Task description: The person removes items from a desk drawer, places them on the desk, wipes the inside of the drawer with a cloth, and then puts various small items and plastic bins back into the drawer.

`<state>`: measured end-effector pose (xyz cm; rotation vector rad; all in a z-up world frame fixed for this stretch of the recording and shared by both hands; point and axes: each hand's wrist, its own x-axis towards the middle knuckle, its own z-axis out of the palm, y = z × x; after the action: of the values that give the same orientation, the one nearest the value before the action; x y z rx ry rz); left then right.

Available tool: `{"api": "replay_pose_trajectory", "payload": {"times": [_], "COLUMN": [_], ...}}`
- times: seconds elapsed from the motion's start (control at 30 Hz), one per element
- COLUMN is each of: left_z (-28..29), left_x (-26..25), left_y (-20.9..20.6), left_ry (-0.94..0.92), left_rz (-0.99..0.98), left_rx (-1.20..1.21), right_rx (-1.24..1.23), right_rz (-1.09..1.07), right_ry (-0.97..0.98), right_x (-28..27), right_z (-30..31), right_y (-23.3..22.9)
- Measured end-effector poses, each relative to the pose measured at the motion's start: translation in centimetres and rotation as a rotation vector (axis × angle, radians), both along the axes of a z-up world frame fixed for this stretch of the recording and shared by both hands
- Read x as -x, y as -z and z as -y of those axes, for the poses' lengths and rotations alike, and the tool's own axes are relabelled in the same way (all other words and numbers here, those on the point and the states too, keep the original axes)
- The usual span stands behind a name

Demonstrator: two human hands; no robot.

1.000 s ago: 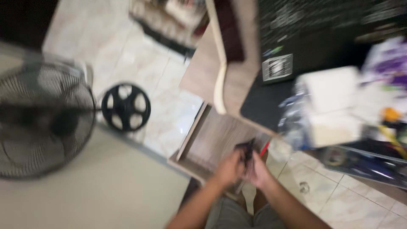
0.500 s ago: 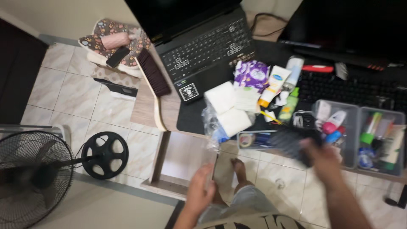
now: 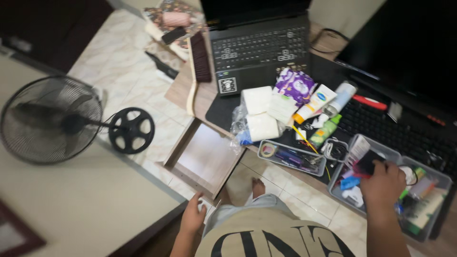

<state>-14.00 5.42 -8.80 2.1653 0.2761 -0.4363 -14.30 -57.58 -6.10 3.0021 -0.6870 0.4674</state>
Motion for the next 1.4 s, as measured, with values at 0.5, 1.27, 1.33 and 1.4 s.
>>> {"api": "replay_pose_trajectory", "payload": {"times": [0.5,1.27,1.33,1.4], "left_z": [-5.0,-1.1,-1.2,-1.1], "left_x": [15.1,20.9,20.3,17.1], "left_y": [9.2,7.0,7.3,7.5], "left_ry": [-0.316,-0.577,-0.649,-0.749], "left_rz": [-0.22,-0.242,-0.198,-0.189], "left_rx": [-0.245,-0.125,-0.015,0.18], "right_rx": [-0.34,-0.781,-1.109,-1.447], "right_rz": [-0.06,0.306,0.349,0.407], "right_ry": [-0.422,-0.41,-0.253,-0.101], "right_x": [-12.5,-23.5,-22.7,-20.8], "right_z": [-8.5,-7.1,-7.1,-8.0], "right_y": [-9.7,1.2,-0.3,-4.4]}}
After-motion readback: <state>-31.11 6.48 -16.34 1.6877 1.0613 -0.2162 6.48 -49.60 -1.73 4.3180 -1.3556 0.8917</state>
